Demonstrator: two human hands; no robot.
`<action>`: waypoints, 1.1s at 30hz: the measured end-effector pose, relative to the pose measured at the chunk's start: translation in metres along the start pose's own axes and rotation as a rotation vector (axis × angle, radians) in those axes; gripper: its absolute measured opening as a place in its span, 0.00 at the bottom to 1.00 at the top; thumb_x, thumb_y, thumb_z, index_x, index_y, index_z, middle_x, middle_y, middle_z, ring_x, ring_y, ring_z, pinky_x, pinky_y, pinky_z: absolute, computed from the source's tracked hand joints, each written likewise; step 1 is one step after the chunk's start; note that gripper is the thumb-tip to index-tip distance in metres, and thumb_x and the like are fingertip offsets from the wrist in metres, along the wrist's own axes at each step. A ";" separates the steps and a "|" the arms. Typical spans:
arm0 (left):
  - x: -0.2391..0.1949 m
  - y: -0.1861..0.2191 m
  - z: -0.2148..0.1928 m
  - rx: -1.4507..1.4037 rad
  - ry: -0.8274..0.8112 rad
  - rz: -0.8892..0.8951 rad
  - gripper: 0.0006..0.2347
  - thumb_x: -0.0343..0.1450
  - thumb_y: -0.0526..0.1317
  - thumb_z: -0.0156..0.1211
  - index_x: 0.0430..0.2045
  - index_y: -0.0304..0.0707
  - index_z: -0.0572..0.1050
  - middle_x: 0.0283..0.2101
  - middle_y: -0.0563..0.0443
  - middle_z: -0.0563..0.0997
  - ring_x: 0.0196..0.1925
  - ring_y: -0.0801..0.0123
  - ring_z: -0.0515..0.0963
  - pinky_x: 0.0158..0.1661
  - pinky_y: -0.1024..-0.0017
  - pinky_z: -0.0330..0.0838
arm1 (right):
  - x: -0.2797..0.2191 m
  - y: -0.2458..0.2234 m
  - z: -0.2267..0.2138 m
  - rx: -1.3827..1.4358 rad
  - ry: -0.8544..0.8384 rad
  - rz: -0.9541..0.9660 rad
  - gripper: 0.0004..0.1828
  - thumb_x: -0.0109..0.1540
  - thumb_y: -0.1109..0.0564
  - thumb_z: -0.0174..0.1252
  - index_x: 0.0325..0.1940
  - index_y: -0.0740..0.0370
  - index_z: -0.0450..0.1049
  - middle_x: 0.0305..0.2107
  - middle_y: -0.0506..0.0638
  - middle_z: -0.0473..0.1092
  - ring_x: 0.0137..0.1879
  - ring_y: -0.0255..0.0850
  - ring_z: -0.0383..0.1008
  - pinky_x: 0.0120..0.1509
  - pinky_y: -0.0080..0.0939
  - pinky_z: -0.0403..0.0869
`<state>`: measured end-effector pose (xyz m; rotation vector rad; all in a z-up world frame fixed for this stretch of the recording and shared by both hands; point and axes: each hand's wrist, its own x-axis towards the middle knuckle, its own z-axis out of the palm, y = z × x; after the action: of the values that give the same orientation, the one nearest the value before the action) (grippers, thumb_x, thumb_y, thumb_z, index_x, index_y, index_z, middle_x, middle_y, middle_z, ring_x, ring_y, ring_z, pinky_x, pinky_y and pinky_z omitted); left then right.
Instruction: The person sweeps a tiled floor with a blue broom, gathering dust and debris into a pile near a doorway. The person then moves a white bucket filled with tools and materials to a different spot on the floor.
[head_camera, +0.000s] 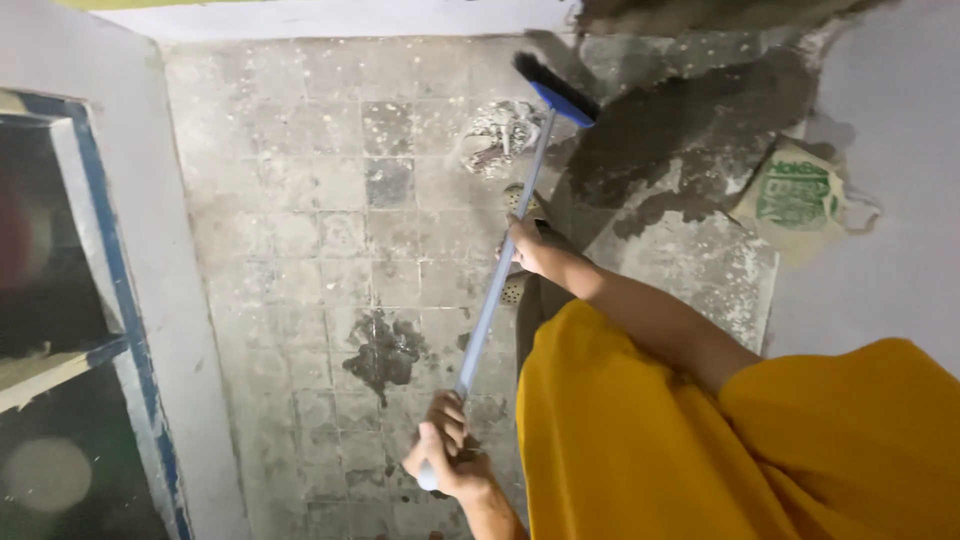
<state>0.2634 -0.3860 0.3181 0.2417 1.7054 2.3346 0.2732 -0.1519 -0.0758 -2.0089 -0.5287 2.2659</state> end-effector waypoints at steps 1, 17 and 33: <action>0.006 0.000 -0.010 -0.085 -0.090 0.047 0.21 0.80 0.35 0.50 0.12 0.40 0.55 0.15 0.58 0.56 0.22 0.74 0.57 0.37 0.66 0.68 | -0.007 -0.003 -0.004 0.039 -0.018 -0.007 0.16 0.68 0.43 0.51 0.52 0.50 0.59 0.30 0.53 0.64 0.28 0.48 0.70 0.37 0.58 0.80; 0.100 0.029 0.100 0.166 -0.796 -0.044 0.14 0.72 0.25 0.54 0.13 0.26 0.62 0.17 0.47 0.67 0.19 0.61 0.66 0.30 0.67 0.67 | 0.093 0.062 -0.060 0.471 -0.162 0.161 0.19 0.71 0.48 0.43 0.30 0.61 0.59 0.15 0.54 0.57 0.19 0.47 0.61 0.25 0.48 0.65; 0.173 0.065 0.080 0.139 -0.805 0.012 0.16 0.75 0.30 0.54 0.13 0.28 0.65 0.16 0.50 0.66 0.19 0.65 0.65 0.31 0.62 0.71 | 0.097 0.051 0.071 0.497 -0.270 0.127 0.12 0.70 0.45 0.46 0.40 0.54 0.61 0.21 0.53 0.62 0.26 0.46 0.68 0.35 0.53 0.75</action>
<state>0.1129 -0.2824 0.4031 1.0474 1.4192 1.7332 0.1991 -0.1878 -0.1765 -1.5467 0.1515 2.4413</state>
